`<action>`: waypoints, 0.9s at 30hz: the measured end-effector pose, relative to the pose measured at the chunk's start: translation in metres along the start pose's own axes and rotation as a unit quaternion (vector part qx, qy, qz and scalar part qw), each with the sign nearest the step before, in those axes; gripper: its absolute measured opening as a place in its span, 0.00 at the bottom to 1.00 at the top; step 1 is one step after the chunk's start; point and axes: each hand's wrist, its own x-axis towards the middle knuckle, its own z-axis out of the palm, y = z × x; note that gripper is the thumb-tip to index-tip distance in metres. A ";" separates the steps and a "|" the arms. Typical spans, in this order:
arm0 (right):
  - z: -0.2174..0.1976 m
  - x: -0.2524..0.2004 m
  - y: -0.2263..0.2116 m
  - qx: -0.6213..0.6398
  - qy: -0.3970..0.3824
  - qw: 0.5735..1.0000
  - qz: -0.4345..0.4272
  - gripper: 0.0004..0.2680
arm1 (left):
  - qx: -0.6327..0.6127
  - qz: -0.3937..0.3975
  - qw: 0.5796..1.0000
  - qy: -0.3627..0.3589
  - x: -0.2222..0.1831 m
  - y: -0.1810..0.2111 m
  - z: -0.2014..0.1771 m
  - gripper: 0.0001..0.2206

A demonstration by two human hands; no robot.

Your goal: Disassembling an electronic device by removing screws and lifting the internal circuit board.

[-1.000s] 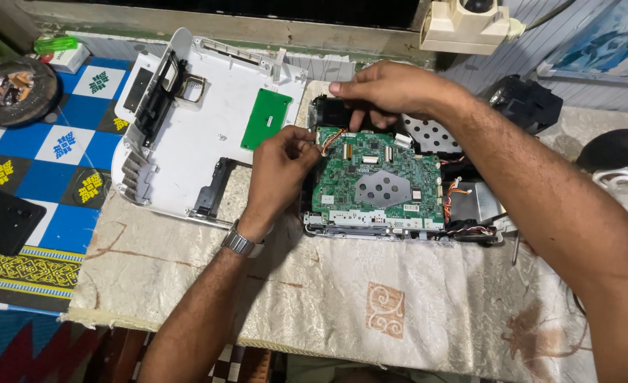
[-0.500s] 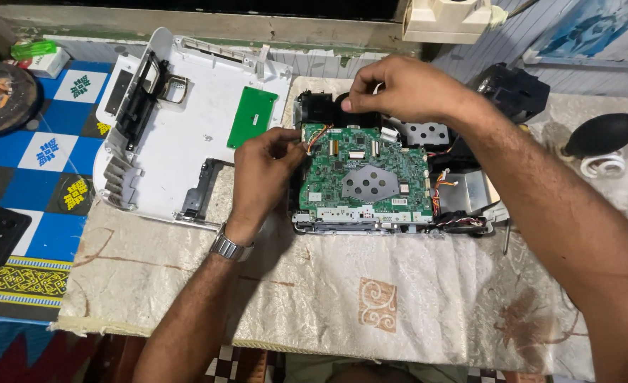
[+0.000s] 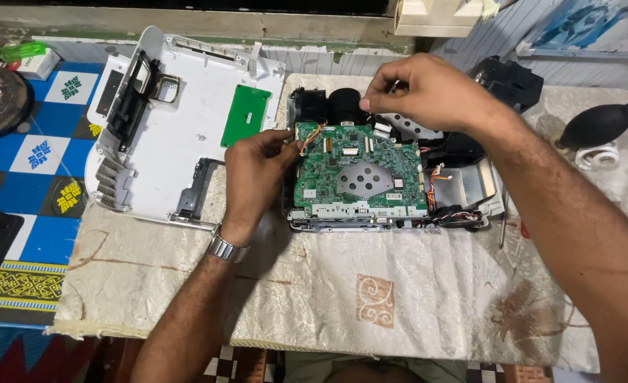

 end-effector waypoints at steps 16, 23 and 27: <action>-0.020 -0.076 0.065 0.110 0.201 0.973 -0.021 0.06 | 0.057 -0.050 0.997 -0.028 0.000 0.011 -0.005 0.12; -0.025 -0.098 0.095 0.086 0.215 0.972 0.038 0.06 | 0.052 -0.061 0.996 -0.038 -0.005 0.021 -0.007 0.13; -0.033 -0.099 0.130 -0.046 0.199 0.978 0.048 0.08 | 0.013 -0.054 0.998 -0.039 -0.006 0.014 -0.005 0.12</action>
